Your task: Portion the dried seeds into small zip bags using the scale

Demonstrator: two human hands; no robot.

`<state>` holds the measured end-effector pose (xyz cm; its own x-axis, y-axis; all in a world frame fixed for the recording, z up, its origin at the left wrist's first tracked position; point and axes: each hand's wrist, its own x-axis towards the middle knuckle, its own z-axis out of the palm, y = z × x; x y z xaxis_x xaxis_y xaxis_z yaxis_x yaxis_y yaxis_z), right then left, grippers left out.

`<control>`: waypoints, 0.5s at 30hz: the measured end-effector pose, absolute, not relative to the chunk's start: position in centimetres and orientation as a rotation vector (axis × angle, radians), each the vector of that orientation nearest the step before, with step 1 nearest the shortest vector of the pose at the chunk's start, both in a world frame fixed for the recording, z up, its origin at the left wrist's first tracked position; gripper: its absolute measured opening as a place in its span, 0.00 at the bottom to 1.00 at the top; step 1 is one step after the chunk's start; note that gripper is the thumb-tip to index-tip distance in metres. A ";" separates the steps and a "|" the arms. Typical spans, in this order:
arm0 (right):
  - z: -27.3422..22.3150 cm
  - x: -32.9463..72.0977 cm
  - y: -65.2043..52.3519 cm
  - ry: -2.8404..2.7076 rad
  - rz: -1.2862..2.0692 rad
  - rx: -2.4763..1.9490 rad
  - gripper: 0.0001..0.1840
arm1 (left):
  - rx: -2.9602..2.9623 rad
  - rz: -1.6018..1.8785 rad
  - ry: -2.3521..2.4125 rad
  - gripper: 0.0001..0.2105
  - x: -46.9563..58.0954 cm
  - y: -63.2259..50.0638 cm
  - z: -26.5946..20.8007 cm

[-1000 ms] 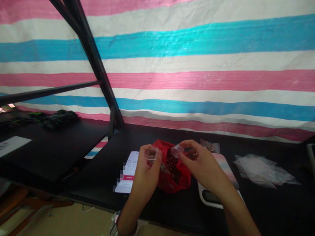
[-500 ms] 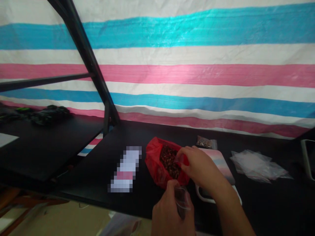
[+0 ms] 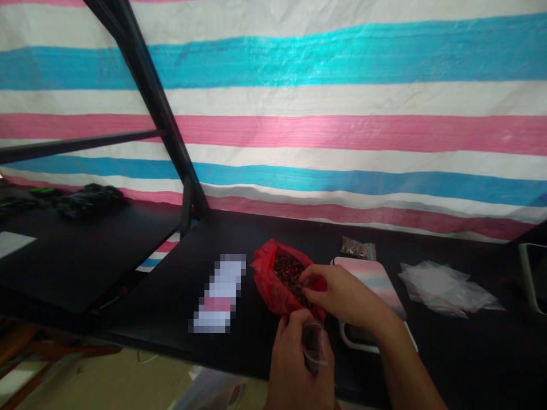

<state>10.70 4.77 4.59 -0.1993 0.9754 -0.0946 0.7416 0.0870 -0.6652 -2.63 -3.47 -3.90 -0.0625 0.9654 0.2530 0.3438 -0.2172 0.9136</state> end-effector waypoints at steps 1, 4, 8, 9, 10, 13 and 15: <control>4.5 10.7 4.8 -1.991 0.884 -1.668 0.10 | 1.605 1.290 1.422 0.06 -2.8 -3.4 -3.8; 4.2 10.5 5.0 -1.965 0.981 -1.598 0.09 | 1.663 1.250 1.401 0.06 -3.3 -3.2 -3.7; 3.8 9.9 5.4 -1.953 1.050 -1.559 0.09 | 1.782 1.200 1.325 0.06 -4.1 -2.5 -3.4; 3.8 9.7 5.4 -1.949 1.056 -1.542 0.09 | 1.797 1.199 1.324 0.06 -4.2 -2.4 -3.3; 3.8 9.6 5.5 -1.943 1.060 -1.527 0.09 | 1.807 1.201 1.329 0.06 -4.3 -2.3 -3.1; 3.7 9.3 5.7 -1.919 1.082 -1.493 0.09 | 1.845 1.190 1.338 0.05 -4.5 -2.0 -2.8; 3.7 9.4 5.7 -1.909 1.087 -1.494 0.10 | 1.856 1.191 1.405 0.04 -4.4 -2.1 -2.5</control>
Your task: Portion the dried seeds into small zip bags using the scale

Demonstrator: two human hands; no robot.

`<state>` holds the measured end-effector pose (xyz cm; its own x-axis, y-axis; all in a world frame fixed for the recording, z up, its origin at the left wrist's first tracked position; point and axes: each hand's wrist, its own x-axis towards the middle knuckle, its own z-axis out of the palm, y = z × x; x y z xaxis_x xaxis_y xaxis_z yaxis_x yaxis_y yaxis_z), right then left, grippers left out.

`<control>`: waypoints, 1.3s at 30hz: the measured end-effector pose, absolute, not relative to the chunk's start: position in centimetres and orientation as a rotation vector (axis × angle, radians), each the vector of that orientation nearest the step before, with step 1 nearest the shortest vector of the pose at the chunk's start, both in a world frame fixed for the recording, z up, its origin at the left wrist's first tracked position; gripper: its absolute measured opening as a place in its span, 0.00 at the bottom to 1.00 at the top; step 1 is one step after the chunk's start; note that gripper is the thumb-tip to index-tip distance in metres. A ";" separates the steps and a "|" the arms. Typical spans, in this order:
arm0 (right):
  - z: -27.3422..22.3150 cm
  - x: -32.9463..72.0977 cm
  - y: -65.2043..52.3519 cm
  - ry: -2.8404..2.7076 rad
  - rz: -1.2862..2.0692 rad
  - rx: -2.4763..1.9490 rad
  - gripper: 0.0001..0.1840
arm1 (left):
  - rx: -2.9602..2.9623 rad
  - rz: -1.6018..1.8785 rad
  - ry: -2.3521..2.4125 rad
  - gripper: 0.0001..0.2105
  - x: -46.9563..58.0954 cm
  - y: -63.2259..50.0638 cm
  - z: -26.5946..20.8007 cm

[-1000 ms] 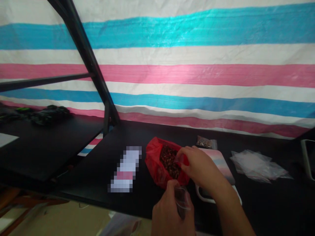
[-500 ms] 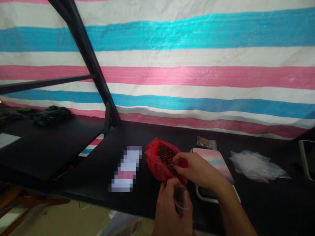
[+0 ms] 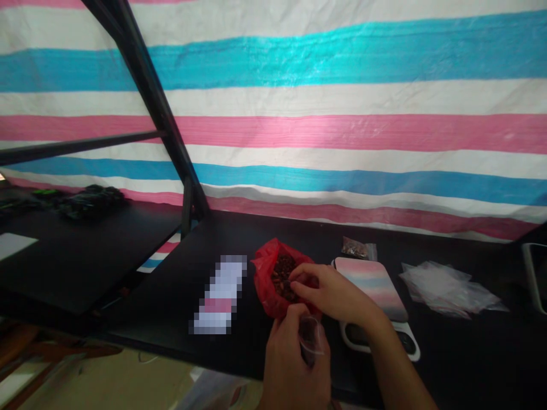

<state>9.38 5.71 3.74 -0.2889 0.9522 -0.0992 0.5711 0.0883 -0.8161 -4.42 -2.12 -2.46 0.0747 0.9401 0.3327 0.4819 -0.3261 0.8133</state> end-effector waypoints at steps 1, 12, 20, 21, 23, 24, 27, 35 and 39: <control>3.8 9.5 5.7 -1.905 1.066 -1.513 0.10 | 1.852 1.198 1.467 0.04 -4.4 -2.2 -2.3; 4.0 8.7 6.3 -2.104 0.500 -1.812 0.12 | 1.721 1.181 1.566 0.06 -5.4 -2.2 -2.1; 3.6 7.3 6.2 -1.967 0.835 -1.639 0.10 | 1.609 1.280 1.335 0.06 -5.1 -1.5 -2.8; 3.5 7.4 6.2 -1.962 0.857 -1.622 0.10 | 1.588 1.312 1.337 0.06 -4.9 -1.5 -2.8; 3.4 7.6 6.1 -1.958 0.913 -1.573 0.10 | 1.556 1.369 1.354 0.06 -4.7 -1.5 -2.9; 3.3 7.8 6.1 -1.958 0.945 -1.551 0.10 | 1.564 1.384 1.353 0.06 -4.6 -1.6 -2.9; 3.1 8.3 6.2 -1.937 1.008 -1.514 0.11 | 1.629 1.425 1.372 0.05 -4.6 -1.7 -2.9; 3.2 9.7 6.6 -1.899 0.775 -1.637 0.11 | 1.500 1.553 1.584 0.09 -6.6 -1.4 -3.9; 3.1 8.5 6.7 -2.057 0.510 -1.747 0.11 | 1.413 1.479 1.524 0.10 -7.4 -1.2 -3.9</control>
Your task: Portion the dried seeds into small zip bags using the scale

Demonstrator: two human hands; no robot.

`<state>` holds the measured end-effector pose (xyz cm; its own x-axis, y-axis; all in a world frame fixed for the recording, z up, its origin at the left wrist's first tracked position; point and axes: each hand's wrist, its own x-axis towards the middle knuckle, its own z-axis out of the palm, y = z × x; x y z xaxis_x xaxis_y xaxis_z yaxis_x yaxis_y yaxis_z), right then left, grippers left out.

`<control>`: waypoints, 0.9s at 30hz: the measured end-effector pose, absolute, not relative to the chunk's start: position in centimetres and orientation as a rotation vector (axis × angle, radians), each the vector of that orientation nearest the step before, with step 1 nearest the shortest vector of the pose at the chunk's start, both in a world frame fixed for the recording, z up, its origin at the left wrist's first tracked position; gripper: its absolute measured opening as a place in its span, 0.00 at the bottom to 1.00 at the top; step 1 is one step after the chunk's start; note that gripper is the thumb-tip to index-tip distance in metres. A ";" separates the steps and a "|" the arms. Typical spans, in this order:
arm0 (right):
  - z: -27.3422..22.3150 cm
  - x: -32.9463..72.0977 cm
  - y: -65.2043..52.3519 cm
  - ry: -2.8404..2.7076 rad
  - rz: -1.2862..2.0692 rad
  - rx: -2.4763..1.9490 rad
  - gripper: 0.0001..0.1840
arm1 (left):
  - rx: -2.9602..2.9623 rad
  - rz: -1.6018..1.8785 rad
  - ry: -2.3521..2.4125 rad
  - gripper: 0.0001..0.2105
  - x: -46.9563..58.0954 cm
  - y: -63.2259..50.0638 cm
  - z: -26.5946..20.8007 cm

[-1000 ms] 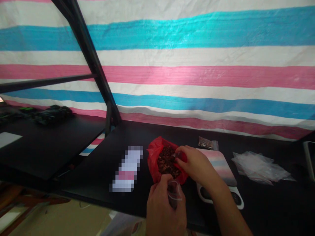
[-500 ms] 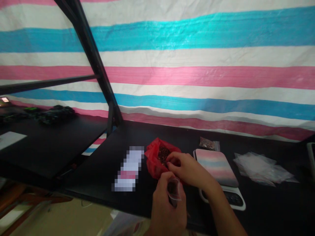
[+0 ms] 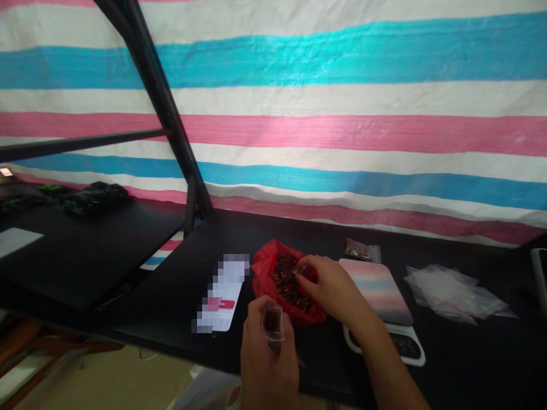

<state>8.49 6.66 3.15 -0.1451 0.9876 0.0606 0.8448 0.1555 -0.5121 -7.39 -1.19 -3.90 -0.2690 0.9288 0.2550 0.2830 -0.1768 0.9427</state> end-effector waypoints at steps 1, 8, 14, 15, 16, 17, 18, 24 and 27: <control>3.1 8.0 6.6 -2.087 0.497 -1.747 0.10 | 1.394 1.462 1.492 0.10 -7.4 -1.2 -3.7; 2.8 6.8 6.4 -1.986 0.791 -1.573 0.10 | 1.344 1.509 1.290 0.10 -6.9 -0.7 -2.2; 2.8 8.3 6.5 -1.886 0.944 -1.534 0.12 | 1.347 1.575 1.313 0.08 -6.8 0.5 -2.4; 2.9 8.7 6.5 -1.875 0.944 -1.541 0.12 | 1.363 1.596 1.353 0.08 -6.8 0.6 -2.4; 2.9 9.1 6.4 -1.869 0.938 -1.553 0.12 | 1.389 1.621 1.401 0.08 -6.8 0.7 -2.4; 3.0 9.5 6.4 -1.869 0.927 -1.570 0.12 | 1.423 1.650 1.450 0.08 -6.7 0.7 -2.4; 3.0 9.8 6.4 -1.873 0.913 -1.591 0.13 | 1.467 1.678 1.488 0.09 -6.6 0.6 -2.3; 3.9 11.0 5.9 -1.816 0.928 -1.604 0.14 | 1.568 1.720 1.364 0.17 -5.0 -1.2 -1.8; 4.4 11.3 5.7 -1.751 0.948 -1.542 0.14 | 1.564 1.508 1.276 0.24 -4.7 -1.1 -1.4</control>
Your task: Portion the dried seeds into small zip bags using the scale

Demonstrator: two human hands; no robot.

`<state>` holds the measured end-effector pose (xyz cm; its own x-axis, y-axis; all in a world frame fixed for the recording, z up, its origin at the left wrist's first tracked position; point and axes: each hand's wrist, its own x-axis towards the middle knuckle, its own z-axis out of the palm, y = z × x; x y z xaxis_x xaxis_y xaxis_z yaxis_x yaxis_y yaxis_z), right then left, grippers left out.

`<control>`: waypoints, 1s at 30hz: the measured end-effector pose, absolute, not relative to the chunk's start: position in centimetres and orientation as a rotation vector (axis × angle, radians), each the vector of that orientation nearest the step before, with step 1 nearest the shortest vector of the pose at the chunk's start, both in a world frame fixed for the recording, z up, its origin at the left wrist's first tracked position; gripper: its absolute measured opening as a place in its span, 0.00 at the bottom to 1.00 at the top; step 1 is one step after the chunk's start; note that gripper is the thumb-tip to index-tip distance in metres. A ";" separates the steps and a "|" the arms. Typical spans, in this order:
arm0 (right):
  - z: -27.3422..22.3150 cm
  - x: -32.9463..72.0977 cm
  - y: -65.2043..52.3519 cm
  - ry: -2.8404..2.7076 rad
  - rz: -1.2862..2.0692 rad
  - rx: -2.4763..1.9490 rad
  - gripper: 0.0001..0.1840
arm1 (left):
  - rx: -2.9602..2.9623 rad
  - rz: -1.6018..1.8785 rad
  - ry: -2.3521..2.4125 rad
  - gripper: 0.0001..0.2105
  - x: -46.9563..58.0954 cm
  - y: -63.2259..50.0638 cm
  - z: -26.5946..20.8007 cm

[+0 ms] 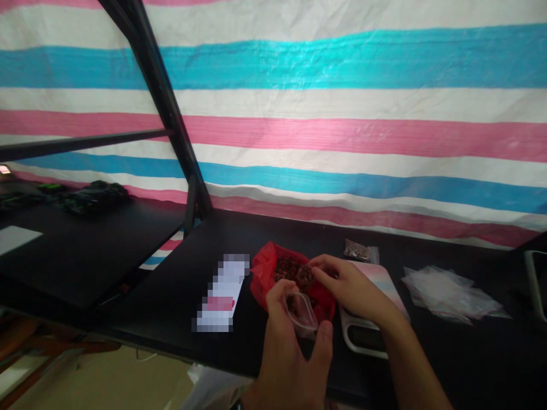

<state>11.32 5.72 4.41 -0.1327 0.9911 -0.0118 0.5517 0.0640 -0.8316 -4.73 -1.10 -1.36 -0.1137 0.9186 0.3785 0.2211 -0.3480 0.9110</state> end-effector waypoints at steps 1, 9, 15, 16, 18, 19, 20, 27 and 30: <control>4.6 11.4 5.7 -1.731 0.957 -1.518 0.15 | 1.567 1.447 1.239 0.24 -4.8 -0.7 -1.2; 6.0 11.0 5.4 -1.637 0.861 -1.395 0.15 | 1.376 1.313 1.298 0.18 -5.5 3.3 -1.2; 7.1 9.1 4.4 -1.787 0.577 -1.409 0.10 | 1.348 1.346 1.217 0.18 -5.2 4.1 -1.4; 7.3 8.9 4.3 -1.831 0.518 -1.410 0.10 | 1.346 1.349 1.201 0.17 -5.2 4.2 -1.4; 7.4 8.7 4.1 -1.904 0.424 -1.419 0.11 | 1.350 1.345 1.181 0.17 -5.1 4.3 -1.5; 7.5 8.6 4.1 -1.931 0.389 -1.429 0.13 | 1.350 1.344 1.177 0.17 -5.1 4.4 -1.5; 7.6 8.6 4.0 -1.951 0.359 -1.437 0.14 | 1.349 1.349 1.175 0.17 -5.1 4.4 -1.6; 7.9 8.7 3.8 -1.983 0.313 -1.340 0.20 | 1.350 1.372 1.179 0.20 -5.1 4.6 -1.7; 7.7 8.7 4.0 -1.911 0.319 -1.322 0.17 | 1.373 1.393 1.192 0.19 -5.3 4.5 -1.3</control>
